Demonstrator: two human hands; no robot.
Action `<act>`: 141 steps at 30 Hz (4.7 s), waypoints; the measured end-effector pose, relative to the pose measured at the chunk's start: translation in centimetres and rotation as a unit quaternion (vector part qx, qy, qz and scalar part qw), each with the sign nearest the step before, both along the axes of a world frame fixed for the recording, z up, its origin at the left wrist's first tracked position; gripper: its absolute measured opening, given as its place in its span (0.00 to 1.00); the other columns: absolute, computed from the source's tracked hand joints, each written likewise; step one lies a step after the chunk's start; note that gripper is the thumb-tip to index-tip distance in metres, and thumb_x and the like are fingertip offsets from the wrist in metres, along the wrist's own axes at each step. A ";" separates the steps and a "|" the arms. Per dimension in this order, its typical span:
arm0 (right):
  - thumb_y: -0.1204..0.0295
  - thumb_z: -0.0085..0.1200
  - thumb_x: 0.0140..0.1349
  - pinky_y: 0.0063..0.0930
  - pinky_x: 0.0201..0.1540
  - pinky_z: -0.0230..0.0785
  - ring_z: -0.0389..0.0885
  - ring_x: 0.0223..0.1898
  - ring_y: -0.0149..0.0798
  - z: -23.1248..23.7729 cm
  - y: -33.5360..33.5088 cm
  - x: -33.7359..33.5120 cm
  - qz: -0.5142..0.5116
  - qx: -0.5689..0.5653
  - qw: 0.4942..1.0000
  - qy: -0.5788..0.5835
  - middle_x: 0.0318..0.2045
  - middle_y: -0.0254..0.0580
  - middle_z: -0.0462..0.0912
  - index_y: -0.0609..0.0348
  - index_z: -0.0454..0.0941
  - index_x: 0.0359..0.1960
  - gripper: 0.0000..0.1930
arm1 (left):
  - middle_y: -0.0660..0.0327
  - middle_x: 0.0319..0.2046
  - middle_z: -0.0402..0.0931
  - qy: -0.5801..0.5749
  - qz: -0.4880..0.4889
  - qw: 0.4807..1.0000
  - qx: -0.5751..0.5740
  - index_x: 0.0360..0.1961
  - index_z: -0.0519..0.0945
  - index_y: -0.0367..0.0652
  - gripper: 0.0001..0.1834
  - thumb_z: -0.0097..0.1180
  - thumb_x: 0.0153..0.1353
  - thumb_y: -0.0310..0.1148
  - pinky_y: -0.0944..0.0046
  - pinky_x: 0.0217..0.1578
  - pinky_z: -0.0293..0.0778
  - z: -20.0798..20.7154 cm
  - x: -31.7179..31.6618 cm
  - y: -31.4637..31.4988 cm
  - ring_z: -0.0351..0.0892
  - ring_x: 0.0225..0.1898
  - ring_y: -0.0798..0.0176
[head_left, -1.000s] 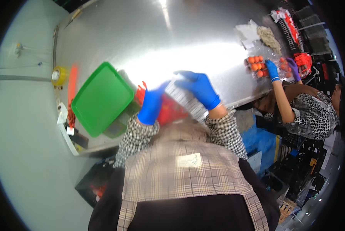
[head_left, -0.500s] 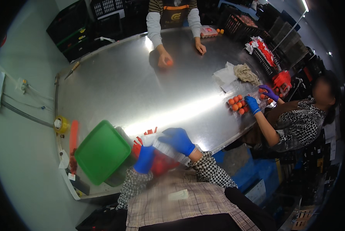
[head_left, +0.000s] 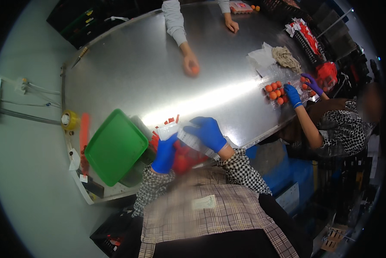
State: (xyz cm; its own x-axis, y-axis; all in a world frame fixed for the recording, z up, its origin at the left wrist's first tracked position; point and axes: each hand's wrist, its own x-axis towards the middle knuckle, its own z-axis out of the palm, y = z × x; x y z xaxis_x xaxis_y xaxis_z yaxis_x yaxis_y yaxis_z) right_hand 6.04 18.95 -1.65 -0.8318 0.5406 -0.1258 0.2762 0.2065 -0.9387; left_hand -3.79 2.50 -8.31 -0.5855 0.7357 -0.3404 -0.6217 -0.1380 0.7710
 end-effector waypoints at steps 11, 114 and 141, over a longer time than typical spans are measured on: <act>0.62 0.64 0.59 0.29 0.41 0.76 0.84 0.36 0.36 -2.5 -0.4 -1.1 0.044 0.014 0.999 0.012 0.35 0.45 0.86 0.65 0.84 0.42 0.18 | 0.54 0.55 0.75 0.142 0.006 0.989 -0.046 0.61 0.70 0.34 0.19 0.46 0.71 0.30 0.62 0.55 0.73 -1.5 -0.5 -0.8 0.76 0.56 0.59; 0.68 0.66 0.60 0.17 0.22 0.56 0.64 0.18 0.18 1.1 -5.5 0.2 -0.205 -0.302 0.928 0.081 0.17 0.22 0.73 0.54 0.76 0.18 0.15 | 0.60 0.60 0.69 -0.048 0.206 0.975 0.072 0.66 0.64 0.37 0.27 0.54 0.67 0.24 0.66 0.58 0.69 1.8 4.4 1.1 0.71 0.58 0.67; 0.69 0.66 0.58 0.20 0.30 0.72 0.80 0.27 0.25 -2.4 -4.7 0.6 -0.124 -0.083 0.986 0.074 0.26 0.34 0.84 0.63 0.84 0.33 0.09 | 0.57 0.48 0.78 -0.161 0.167 0.969 0.084 0.60 0.73 0.35 0.20 0.52 0.68 0.27 0.67 0.49 0.75 1.6 3.1 1.4 0.78 0.46 0.65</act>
State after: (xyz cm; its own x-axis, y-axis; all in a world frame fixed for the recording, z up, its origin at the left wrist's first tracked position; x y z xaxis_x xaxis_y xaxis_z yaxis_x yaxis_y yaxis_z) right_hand 6.68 14.27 -4.09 -0.6925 0.7119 -0.1171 0.1566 -0.0102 -0.9876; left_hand -0.66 3.93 -6.67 -0.6839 0.5838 -0.4377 -0.7254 -0.4797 0.4937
